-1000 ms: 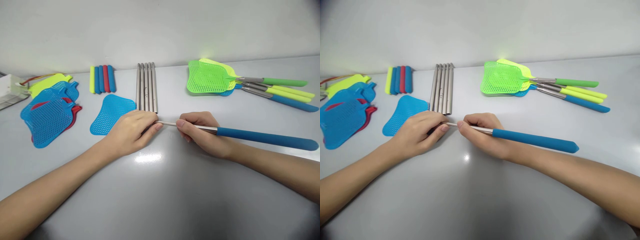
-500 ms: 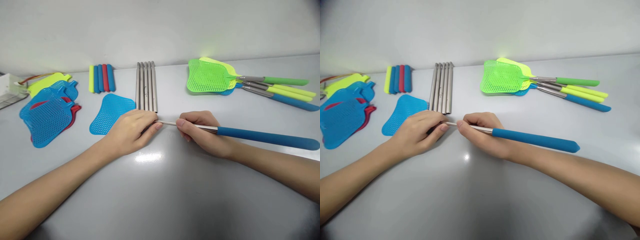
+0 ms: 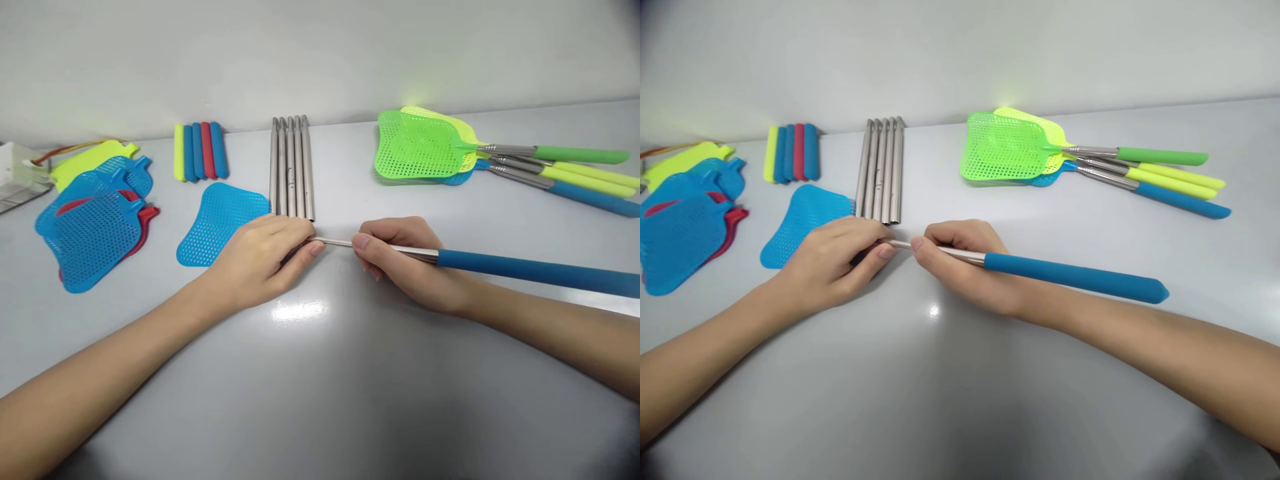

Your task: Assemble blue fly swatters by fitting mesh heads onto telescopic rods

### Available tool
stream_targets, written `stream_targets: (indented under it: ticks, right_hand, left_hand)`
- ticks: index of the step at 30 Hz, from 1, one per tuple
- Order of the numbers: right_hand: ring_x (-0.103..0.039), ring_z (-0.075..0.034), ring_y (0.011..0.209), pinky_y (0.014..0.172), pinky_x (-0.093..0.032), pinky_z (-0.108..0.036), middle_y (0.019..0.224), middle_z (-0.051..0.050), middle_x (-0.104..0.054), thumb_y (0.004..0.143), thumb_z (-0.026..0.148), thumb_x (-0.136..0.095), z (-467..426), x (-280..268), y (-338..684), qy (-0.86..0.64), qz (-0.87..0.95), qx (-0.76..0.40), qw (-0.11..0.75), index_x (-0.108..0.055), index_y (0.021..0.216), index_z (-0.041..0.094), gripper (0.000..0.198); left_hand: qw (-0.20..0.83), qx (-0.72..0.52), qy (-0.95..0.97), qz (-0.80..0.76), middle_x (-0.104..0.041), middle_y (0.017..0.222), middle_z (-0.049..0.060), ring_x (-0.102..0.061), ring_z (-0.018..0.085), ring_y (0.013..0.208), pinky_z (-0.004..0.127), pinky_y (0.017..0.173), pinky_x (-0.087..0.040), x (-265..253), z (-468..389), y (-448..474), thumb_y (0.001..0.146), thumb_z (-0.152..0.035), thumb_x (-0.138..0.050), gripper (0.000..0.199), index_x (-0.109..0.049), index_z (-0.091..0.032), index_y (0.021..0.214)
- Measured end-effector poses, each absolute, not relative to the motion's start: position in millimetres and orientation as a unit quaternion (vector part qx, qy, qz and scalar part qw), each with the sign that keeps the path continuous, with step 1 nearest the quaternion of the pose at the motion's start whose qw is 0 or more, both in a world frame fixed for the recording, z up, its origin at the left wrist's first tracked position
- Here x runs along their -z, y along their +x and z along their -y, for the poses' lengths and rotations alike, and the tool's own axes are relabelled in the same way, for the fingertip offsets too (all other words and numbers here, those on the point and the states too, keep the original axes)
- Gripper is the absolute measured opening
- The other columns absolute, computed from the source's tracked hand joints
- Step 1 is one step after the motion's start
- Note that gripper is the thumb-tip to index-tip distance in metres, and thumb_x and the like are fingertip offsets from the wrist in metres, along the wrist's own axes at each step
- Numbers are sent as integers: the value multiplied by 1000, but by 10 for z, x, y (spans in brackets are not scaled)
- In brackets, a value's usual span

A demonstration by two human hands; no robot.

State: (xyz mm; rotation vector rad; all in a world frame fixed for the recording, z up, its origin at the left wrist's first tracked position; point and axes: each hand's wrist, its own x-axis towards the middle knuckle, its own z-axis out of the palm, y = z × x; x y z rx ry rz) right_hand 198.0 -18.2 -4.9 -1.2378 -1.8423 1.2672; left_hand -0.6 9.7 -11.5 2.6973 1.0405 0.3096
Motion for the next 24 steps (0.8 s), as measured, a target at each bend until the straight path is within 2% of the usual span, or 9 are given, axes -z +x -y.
stream_targets:
  ticks: [10, 16, 24]
  right_hand:
    - [-33, -7, 48, 45, -23, -22, 48, 3, -35, 82, 31, -40, 176, 36, 1978, -470, 688, -474, 283, -43, 51, 16, 35]
    - [-31, -7, 46, 43, -21, -22, 46, 4, -32, 81, 27, -40, 186, 46, 1981, -455, 699, -468, 290, -39, 48, 16, 35]
    - [-25, -6, 44, 42, -19, -22, 47, 5, -23, 78, 20, -42, 201, -21, 1981, -462, 696, -472, 281, -29, 47, 17, 34]
  left_hand:
    - [115, -99, 922, -357, -56, 72, 4, -52, 17, 68, 31, 61, -39, 117, -87, -16, 86, -28, -32, 19, -48, -20, 78]
    - [96, -114, 934, -324, -47, 56, 0, -46, 14, 54, 28, 52, -37, 118, -114, -17, 86, -28, -31, 25, -44, -19, 67]
    - [91, -122, 941, -303, -43, 52, -1, -44, 13, 50, 26, 48, -34, 97, -120, -3, 86, -27, -31, 26, -40, -19, 63]
